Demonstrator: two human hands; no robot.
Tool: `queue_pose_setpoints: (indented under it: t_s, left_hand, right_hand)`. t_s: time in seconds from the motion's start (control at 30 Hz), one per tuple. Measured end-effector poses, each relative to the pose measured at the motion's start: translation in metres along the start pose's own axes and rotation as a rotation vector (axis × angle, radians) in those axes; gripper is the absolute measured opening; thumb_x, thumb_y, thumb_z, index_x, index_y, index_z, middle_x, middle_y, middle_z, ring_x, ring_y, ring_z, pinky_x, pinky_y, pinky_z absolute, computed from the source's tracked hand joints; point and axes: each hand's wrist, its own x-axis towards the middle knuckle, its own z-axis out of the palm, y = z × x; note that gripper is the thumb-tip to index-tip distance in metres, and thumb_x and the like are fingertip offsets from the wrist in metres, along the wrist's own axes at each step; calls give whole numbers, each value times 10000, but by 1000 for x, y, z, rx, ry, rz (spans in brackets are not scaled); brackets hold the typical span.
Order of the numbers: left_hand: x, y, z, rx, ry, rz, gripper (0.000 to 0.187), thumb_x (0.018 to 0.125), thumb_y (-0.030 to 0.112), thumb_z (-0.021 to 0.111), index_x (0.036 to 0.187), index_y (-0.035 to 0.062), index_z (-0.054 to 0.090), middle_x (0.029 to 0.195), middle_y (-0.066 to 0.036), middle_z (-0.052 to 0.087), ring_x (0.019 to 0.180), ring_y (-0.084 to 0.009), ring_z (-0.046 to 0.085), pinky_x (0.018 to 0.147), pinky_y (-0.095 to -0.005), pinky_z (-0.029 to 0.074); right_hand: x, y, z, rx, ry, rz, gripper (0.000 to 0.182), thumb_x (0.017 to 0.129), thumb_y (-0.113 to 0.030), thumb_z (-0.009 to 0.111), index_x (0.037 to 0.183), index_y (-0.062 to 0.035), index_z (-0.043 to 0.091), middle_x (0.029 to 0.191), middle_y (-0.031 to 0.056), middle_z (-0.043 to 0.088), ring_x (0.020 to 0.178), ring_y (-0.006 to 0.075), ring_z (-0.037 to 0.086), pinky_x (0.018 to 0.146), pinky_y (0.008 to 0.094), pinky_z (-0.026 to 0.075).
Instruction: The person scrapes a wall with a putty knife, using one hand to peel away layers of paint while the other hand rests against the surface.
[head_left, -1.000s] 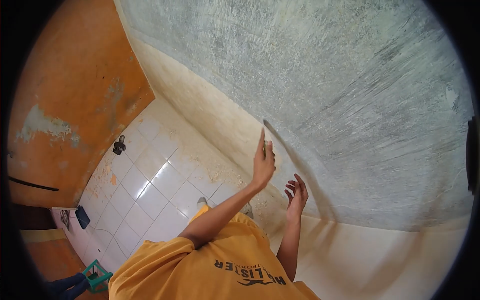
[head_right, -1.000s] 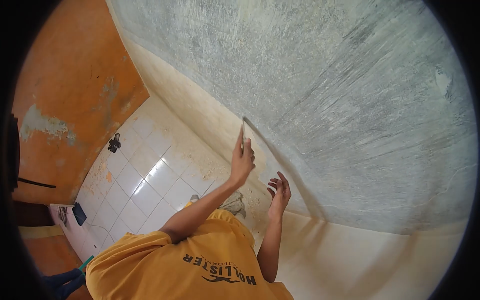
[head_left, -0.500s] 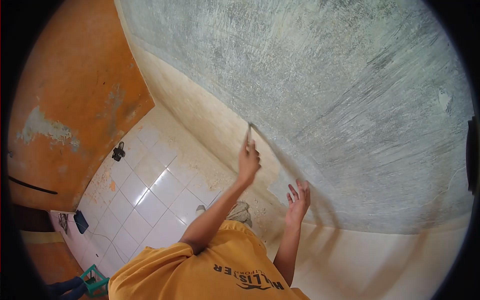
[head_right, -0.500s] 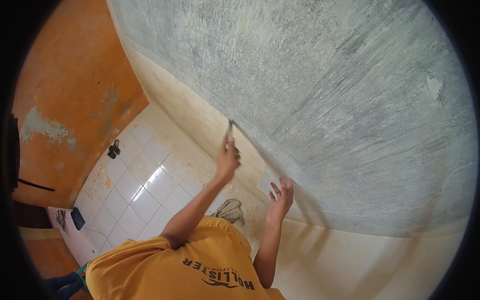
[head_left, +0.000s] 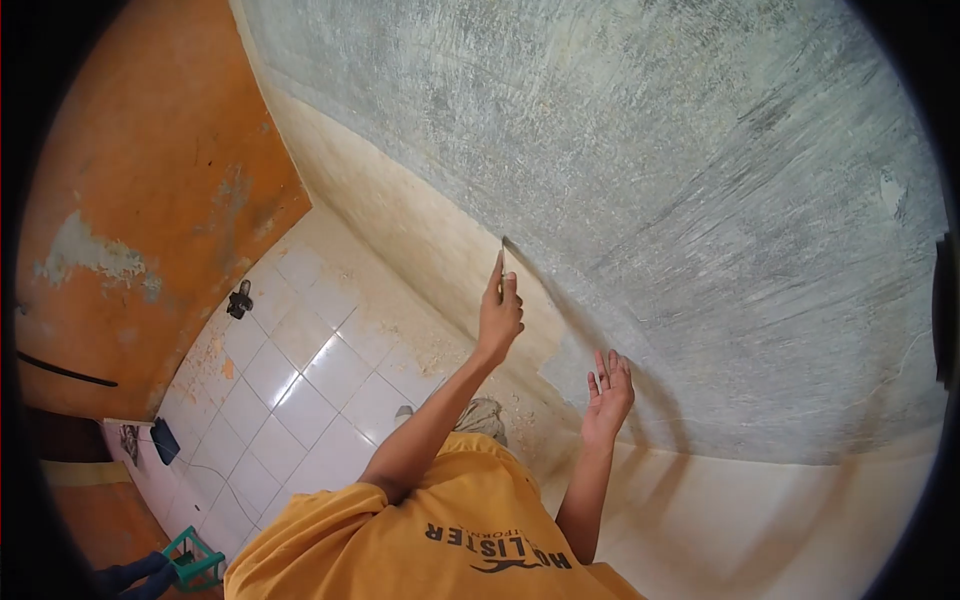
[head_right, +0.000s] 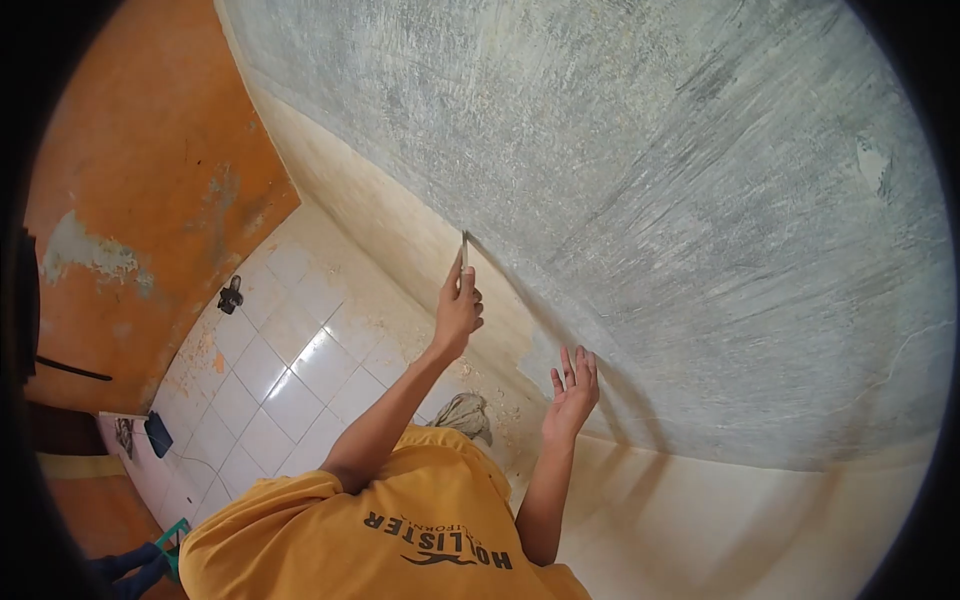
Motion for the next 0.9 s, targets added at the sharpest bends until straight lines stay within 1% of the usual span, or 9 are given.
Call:
queue_pose_setpoints:
  t_s: [0.17,0.27,0.3,0.4,0.53,0.63,0.73,0.83,0.9]
  left_hand:
    - [-30,-15,25,99,-72,70,576,1090,411,491,1619,287,302,683,60,394,536,-50,357,441,-219,326]
    - [7,-18,6,141,95,120,584,1089,417,491,1623,291,290,675,62,375,537,-51,350,439,-211,315]
    - [14,-5,-7,13,19,29,595,1085,429,495,1624,296,281,684,61,377,547,-52,365,437,-201,304]
    - [-2,-6,13,47,45,21,602,1084,435,496,1625,297,273,699,60,376,555,-55,364,436,-197,291]
    - [-38,-13,33,9,-69,-62,606,1082,443,495,1624,296,265,717,50,378,556,-52,364,438,-200,289]
    - [-12,-13,23,-5,82,-78,579,1087,443,483,1611,292,291,717,61,368,545,-40,338,434,-202,278]
    - [-12,-11,16,-20,-16,-57,557,1089,446,476,1598,279,322,718,67,368,537,-33,329,433,-204,277]
    - [-30,-15,31,61,-20,-8,562,1087,451,478,1596,267,326,711,66,376,536,-34,330,433,-204,278]
    - [-43,-23,39,31,-93,9,572,1086,446,484,1603,267,316,699,65,370,540,-36,335,435,-202,281]
  right_hand:
    - [-1,7,6,30,-13,-6,700,1047,-365,494,1609,-46,225,1656,105,317,1416,232,482,1068,362,362]
    - [3,5,4,84,-34,26,692,1050,-368,487,1617,-71,223,1660,72,314,1406,225,489,1060,345,363]
    - [0,4,0,117,-58,42,686,1051,-369,487,1618,-81,230,1659,61,318,1403,223,492,1058,341,364]
    - [-4,7,-12,99,-103,45,711,1044,-391,465,1634,-96,199,1684,45,265,1421,222,469,1085,367,336]
    - [-5,6,-2,69,-67,55,738,1034,-415,463,1642,-101,185,1704,35,221,1434,219,451,1113,378,297]
    - [-3,6,-11,112,-120,59,749,1027,-428,470,1642,-107,189,1702,29,227,1425,218,462,1113,376,298]
    - [-3,6,-18,87,-137,42,761,1021,-443,480,1643,-114,192,1701,29,231,1428,221,460,1111,378,303]
    - [-7,10,-12,121,-97,34,670,1038,-396,493,1618,-129,291,1671,18,300,1412,223,475,1055,331,359]
    - [-7,9,-3,116,-68,51,684,1037,-402,487,1627,-133,268,1677,19,288,1415,222,472,1066,338,349]
